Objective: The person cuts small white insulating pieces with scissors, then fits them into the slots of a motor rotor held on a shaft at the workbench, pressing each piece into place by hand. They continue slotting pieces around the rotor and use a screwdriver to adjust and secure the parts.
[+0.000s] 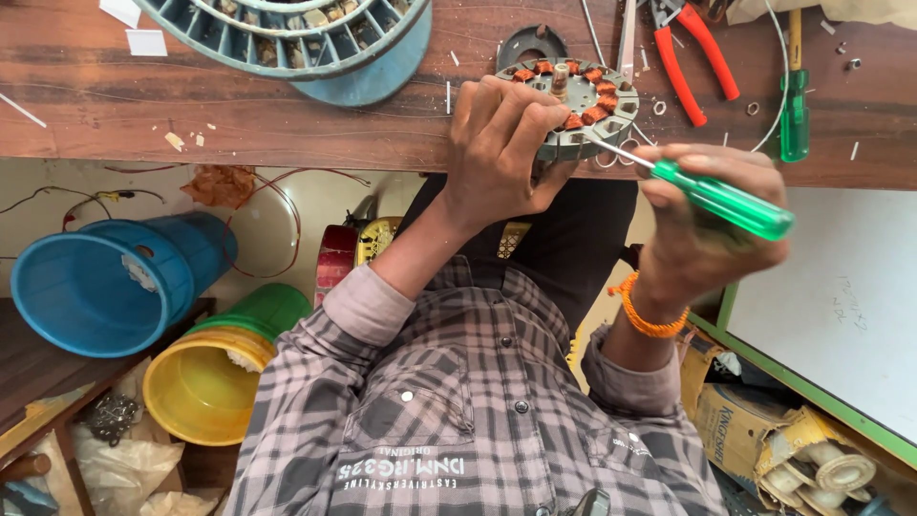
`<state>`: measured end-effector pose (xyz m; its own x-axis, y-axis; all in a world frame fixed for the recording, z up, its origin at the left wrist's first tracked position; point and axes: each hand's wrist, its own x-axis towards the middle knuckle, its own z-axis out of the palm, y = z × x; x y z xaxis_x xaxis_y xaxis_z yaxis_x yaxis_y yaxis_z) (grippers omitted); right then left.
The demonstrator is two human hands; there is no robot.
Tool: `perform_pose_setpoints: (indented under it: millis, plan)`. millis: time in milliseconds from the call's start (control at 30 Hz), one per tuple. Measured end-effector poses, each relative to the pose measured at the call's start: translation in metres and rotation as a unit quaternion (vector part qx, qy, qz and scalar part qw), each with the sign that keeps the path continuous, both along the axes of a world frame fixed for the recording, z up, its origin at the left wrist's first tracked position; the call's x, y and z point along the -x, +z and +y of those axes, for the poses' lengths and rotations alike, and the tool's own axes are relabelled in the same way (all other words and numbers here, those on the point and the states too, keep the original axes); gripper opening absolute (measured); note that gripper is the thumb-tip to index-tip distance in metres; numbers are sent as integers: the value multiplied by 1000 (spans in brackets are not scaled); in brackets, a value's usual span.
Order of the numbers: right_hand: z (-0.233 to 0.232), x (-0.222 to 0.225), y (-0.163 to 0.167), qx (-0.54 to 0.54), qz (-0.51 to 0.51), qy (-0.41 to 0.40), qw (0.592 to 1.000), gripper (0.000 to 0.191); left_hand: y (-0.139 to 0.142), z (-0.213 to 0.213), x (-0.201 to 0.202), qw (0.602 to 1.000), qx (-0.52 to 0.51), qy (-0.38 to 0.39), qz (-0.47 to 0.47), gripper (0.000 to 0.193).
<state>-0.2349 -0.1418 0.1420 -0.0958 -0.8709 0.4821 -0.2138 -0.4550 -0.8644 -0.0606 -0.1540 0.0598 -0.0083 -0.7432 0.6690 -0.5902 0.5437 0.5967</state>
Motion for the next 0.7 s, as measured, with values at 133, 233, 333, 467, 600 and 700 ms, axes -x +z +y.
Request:
perform_pose_setpoints:
  millis: [133, 233, 333, 467, 600, 700]
  plan:
    - [0, -4, -6, -4, 39, 2, 999, 39, 1, 0, 0, 1000, -6, 4, -4, 37]
    - [1, -1, -4, 26, 157, 11, 987, 32, 1, -1, 1, 1000, -4, 8, -4, 36]
    - [0, -2, -1, 33, 189, 20, 981, 30, 1, -1, 1, 1000, -1, 6, -2, 36]
    - [-9, -9, 5, -1, 153, 45, 987, 30, -1, -2, -1, 1000, 7, -3, -5, 38]
    - [-21, -8, 17, -38, 109, 102, 988, 32, 1, -2, -2, 1000, 0, 0, -12, 37]
    - [-17, -8, 27, -7, 184, 107, 977, 29, 3, -2, -2, 1000, 4, 7, -8, 37]
